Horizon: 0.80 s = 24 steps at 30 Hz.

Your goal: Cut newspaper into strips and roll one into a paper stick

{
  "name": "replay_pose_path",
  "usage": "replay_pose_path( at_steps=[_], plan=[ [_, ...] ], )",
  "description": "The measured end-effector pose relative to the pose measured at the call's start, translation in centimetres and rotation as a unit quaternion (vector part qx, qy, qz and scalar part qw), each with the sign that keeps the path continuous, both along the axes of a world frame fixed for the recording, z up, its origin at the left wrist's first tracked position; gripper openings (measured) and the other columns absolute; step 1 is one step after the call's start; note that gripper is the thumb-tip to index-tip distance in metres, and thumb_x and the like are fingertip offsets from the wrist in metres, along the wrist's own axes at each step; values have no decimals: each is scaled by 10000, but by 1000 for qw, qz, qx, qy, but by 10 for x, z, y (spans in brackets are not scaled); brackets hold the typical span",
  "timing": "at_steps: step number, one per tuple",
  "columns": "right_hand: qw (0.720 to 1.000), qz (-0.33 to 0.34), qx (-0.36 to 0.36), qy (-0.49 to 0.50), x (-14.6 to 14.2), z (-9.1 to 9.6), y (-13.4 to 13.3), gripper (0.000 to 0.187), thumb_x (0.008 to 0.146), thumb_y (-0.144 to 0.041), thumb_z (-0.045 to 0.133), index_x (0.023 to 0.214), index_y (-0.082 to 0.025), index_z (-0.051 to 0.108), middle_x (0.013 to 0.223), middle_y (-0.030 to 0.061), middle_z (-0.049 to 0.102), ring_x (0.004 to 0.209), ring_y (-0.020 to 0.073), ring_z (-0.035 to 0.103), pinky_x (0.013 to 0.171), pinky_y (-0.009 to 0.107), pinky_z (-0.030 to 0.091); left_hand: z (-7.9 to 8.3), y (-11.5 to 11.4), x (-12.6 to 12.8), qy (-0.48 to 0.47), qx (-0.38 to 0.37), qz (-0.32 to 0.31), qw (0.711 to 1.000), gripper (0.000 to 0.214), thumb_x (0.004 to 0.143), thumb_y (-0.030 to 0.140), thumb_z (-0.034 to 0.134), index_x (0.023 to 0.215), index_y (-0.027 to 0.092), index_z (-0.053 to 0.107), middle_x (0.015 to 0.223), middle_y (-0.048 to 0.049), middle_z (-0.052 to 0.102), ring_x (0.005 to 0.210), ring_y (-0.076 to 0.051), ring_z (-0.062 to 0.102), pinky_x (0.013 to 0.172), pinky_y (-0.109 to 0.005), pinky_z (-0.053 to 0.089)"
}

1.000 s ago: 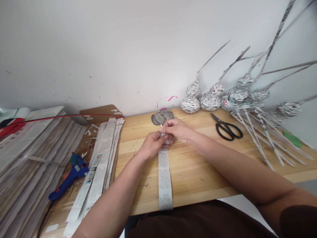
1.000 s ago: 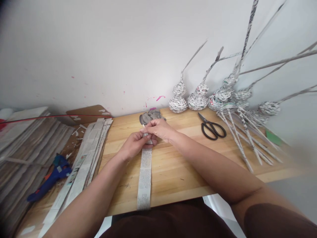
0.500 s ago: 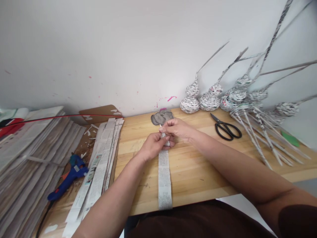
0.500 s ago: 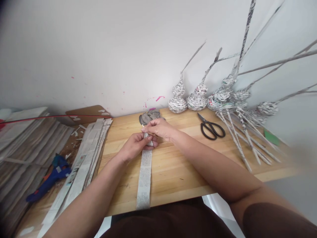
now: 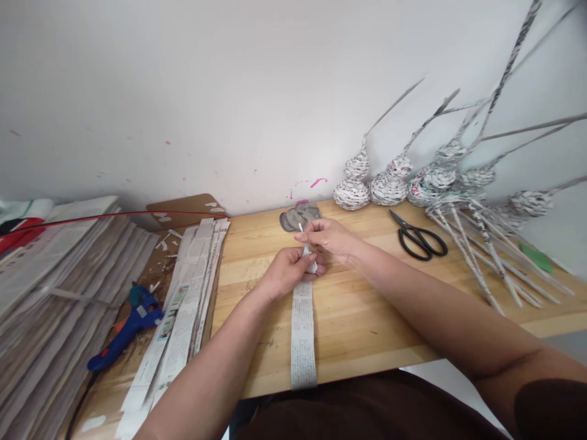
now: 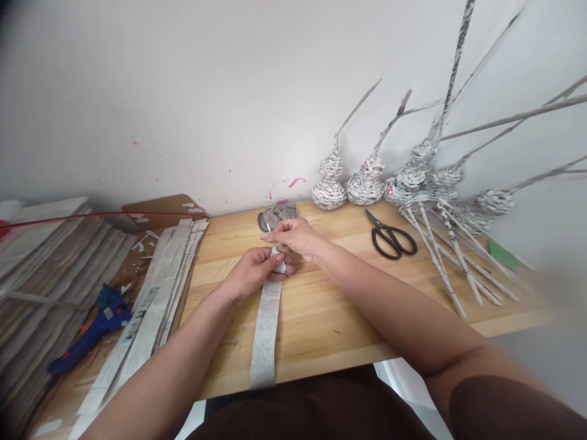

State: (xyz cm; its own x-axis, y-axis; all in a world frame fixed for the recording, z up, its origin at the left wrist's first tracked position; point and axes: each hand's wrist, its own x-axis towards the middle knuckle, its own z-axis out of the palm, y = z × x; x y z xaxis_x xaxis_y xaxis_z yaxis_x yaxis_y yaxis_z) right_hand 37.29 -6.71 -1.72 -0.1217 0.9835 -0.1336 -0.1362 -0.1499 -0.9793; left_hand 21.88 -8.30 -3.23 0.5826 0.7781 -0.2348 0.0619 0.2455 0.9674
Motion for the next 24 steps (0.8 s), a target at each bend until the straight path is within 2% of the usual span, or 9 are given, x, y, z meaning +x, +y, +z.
replay_pose_path(
  at_steps=[5,10,15,20,24],
  plan=[
    [996,87,1,-24,4,3,1,411,577,-476,838,720,-130,667,551,-39,540,447,51,414,396,204,248,-1,0,0,1,-5,0,1000,481,692,557,731,838,100,701,840,-118,722,845,-213,686,810,-371,554],
    [1000,-8,1,-19,4,2,2,444,525,-470,862,590,-171,540,474,-89,431,408,37,318,394,209,202,-3,0,1,14,-3,-8,1000,453,715,537,718,847,104,710,845,-118,729,849,-211,689,816,-358,553],
    [995,91,-7,-36,5,3,1,433,553,-496,842,718,-135,669,579,-22,556,499,74,461,420,207,268,-4,0,0,7,-4,-4,1000,425,717,529,718,816,116,706,810,-105,728,824,-206,690,779,-342,557],
    [1000,9,-9,-8,4,1,2,427,515,-447,873,584,-155,570,495,-66,478,432,45,372,408,211,252,-1,-2,1,0,-8,1,1000,427,711,520,730,826,110,703,814,-114,731,823,-211,692,786,-353,555],
    [994,110,-18,-15,7,1,3,403,603,-468,829,767,-122,703,556,-29,553,468,58,438,402,204,245,1,-3,1,-8,-6,-9,1000,419,720,512,724,823,106,703,781,-104,720,805,-206,687,772,-351,558]
  ],
)
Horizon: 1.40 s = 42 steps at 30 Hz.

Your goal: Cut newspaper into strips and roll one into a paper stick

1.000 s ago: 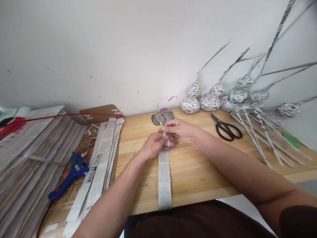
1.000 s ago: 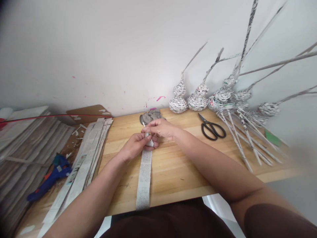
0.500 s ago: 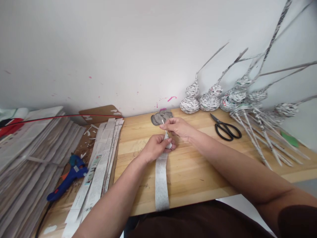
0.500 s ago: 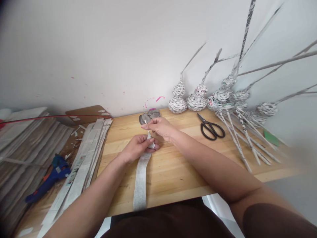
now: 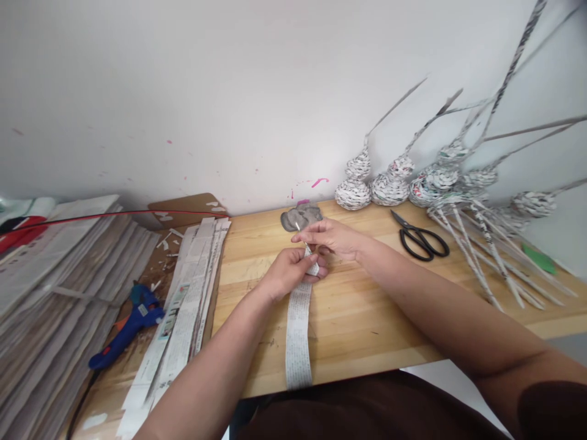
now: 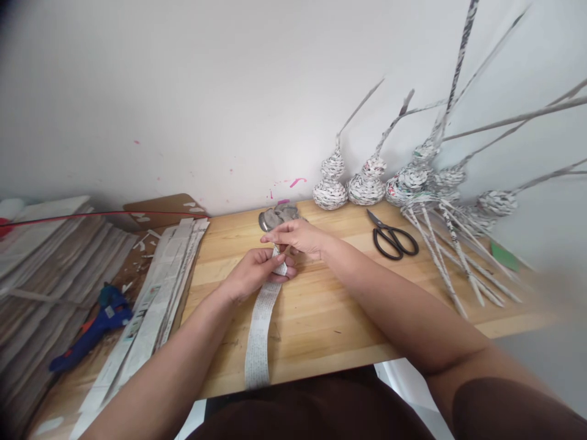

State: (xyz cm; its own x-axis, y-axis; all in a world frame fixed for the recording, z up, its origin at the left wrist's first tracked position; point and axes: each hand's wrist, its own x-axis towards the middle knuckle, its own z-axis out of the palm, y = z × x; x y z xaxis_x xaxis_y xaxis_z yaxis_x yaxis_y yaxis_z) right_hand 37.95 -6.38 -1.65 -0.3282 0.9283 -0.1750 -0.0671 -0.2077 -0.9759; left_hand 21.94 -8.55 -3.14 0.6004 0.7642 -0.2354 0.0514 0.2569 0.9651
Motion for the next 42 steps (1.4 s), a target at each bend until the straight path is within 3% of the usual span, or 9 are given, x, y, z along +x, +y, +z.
replay_pose_path(
  at_steps=[7,11,16,21,26,31,36,39,42],
  plan=[
    [995,-99,-7,22,-1,1,0,438,524,-467,869,587,-158,566,478,-75,445,403,29,291,378,204,157,-3,0,1,16,0,-4,1000,417,729,508,717,824,102,706,813,-117,730,803,-197,690,780,-342,556],
    [1000,-8,4,0,2,2,0,432,587,-494,828,773,-127,693,561,-33,532,460,55,398,398,206,200,-2,1,0,14,-4,11,1000,427,712,514,732,821,102,703,807,-115,728,809,-199,690,774,-336,557],
    [995,-98,13,1,0,3,-1,410,542,-460,856,608,-157,588,499,-78,443,420,35,295,399,213,178,-1,-1,1,7,-8,-5,1000,419,717,508,731,831,105,709,820,-111,728,827,-201,689,796,-347,557],
    [1000,19,1,-2,2,3,-1,402,599,-479,825,744,-134,678,549,-50,503,465,54,385,413,210,212,0,-3,3,-5,-13,-11,1000,422,719,505,732,834,101,702,796,-102,715,821,-202,686,775,-347,564],
    [997,-82,-2,17,1,4,-2,434,521,-431,875,583,-166,537,484,-88,419,423,32,283,399,208,156,-3,-2,2,4,-17,-21,1000,421,733,510,716,841,104,704,803,-101,722,806,-189,686,796,-339,559],
    [1000,-10,19,-9,1,6,-3,402,558,-465,848,682,-148,635,550,-56,486,464,51,361,416,208,214,-4,-2,2,0,-16,-15,1000,406,739,496,715,836,103,701,799,-102,721,801,-195,689,789,-345,561],
    [989,-112,80,-52,-2,-3,3,464,644,-599,748,615,-184,542,517,-53,460,466,83,392,447,227,298,-2,-4,3,-1,-21,-24,999,436,733,517,713,836,93,702,801,-109,722,792,-190,688,770,-327,558],
    [941,-151,216,-213,4,-12,11,465,854,-585,534,949,-150,668,832,73,657,724,178,588,634,289,453,0,-2,2,-13,-26,-8,1000,466,722,529,721,875,89,700,804,-115,730,786,-189,691,746,-309,555],
    [810,-152,287,-488,8,-22,23,597,880,-443,566,1357,-95,482,1273,199,565,1098,298,557,875,373,441,2,2,0,-29,-24,14,999,474,713,527,731,893,90,699,811,-118,737,784,-187,692,732,-296,552]
  ],
)
